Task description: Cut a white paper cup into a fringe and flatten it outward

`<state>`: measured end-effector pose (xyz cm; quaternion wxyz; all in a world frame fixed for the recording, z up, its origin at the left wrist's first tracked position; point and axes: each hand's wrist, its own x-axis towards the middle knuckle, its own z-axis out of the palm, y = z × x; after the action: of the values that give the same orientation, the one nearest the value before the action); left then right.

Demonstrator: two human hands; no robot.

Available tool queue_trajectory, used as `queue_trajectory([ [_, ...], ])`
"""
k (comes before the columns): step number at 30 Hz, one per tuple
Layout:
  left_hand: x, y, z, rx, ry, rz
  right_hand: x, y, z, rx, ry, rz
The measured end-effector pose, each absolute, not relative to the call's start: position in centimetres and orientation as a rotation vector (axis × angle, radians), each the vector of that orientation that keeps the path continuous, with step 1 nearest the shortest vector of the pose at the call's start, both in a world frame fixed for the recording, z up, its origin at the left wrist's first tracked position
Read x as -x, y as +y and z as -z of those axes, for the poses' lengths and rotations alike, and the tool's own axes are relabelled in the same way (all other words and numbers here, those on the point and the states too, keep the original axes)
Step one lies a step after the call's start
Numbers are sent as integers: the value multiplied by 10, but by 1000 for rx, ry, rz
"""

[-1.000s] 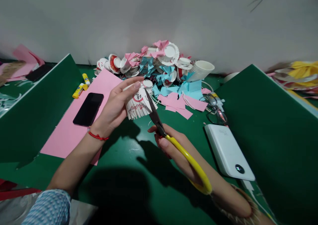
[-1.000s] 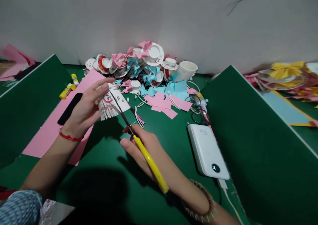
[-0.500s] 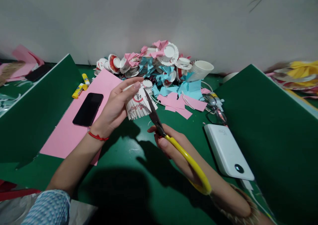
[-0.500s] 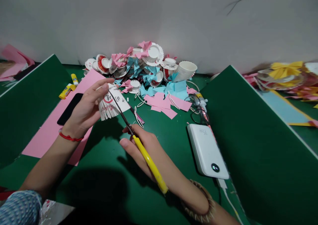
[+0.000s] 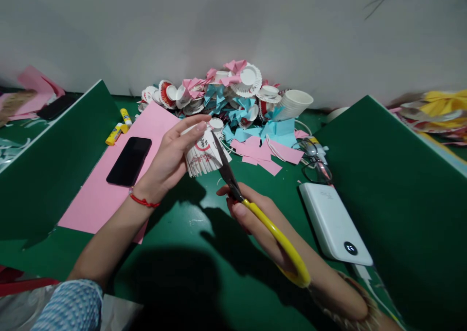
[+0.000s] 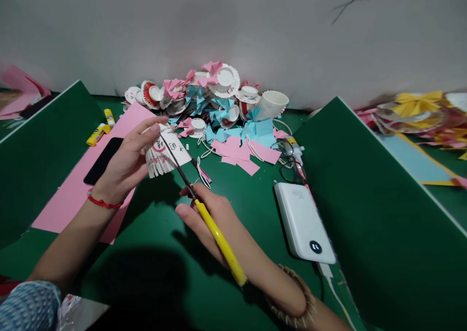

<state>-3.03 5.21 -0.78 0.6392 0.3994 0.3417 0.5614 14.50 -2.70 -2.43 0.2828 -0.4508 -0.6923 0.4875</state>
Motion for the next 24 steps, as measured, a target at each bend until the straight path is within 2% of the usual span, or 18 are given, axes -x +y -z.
queue_trajectory([
  [24,32,56,7,-915,839,-1349,-145,-29,28,1220,-1781,-1303],
])
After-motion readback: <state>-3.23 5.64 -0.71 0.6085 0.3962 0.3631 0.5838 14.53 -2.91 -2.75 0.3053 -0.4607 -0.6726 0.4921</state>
